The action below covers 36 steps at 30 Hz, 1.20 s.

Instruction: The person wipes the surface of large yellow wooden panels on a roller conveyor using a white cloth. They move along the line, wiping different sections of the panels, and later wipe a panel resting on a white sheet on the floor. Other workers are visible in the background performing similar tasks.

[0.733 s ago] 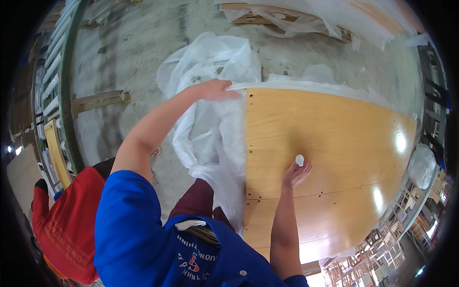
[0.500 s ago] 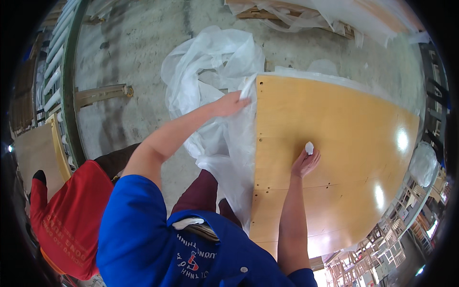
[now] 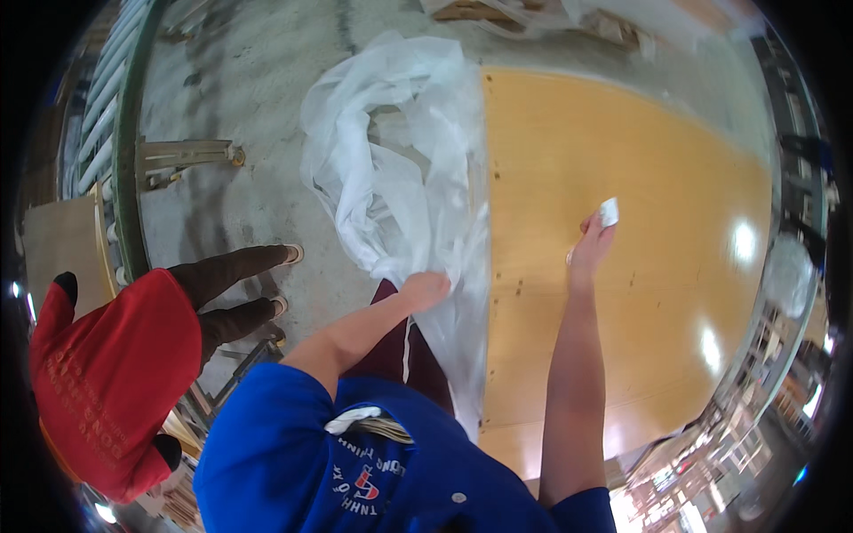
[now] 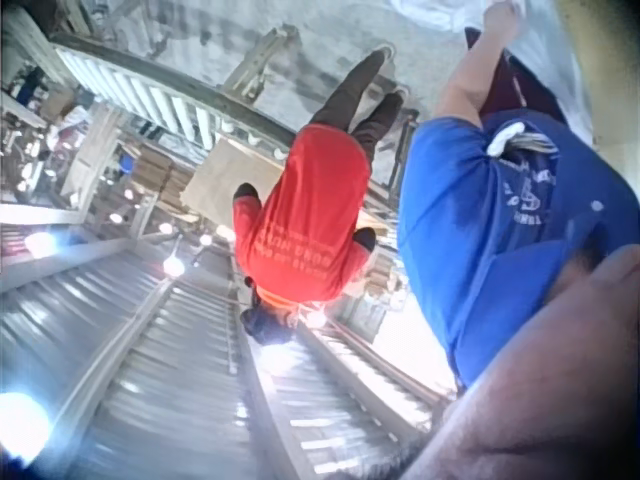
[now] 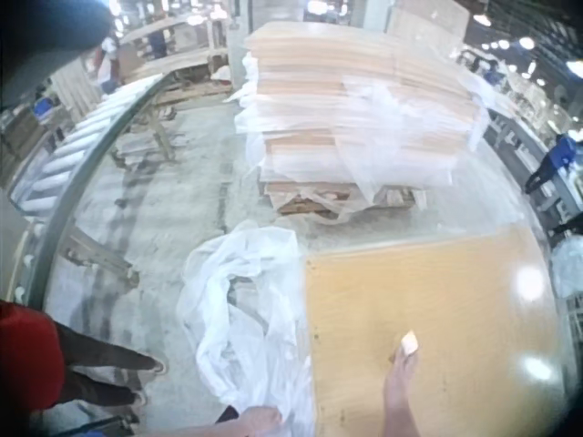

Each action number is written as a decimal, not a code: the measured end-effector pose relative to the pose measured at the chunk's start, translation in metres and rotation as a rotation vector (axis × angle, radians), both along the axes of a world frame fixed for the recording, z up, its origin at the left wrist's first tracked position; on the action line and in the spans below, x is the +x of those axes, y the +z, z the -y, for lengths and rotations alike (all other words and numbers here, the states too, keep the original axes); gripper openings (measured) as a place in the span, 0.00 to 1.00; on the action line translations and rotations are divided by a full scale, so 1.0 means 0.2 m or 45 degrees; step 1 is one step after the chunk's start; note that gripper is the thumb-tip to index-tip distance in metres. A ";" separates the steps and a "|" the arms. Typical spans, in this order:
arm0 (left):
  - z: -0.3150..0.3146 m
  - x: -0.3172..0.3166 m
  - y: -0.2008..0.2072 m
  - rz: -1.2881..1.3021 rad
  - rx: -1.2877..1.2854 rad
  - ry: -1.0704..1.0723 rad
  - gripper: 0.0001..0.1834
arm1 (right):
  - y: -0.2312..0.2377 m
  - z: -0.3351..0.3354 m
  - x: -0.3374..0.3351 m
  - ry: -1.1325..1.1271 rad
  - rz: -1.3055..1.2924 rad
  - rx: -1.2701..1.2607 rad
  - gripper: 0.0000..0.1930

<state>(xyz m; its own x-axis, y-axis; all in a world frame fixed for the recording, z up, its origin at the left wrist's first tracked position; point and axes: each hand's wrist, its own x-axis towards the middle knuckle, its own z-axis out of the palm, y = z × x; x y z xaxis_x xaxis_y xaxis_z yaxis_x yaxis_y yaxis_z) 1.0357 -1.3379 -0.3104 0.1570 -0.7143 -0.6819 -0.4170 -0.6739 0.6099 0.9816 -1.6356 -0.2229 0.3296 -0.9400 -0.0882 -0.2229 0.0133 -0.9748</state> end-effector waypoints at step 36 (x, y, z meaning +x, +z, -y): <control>-0.35 -1.12 0.08 -0.066 -0.118 -0.123 0.33 | -0.18 -0.96 -1.64 -0.257 -1.162 -0.757 0.13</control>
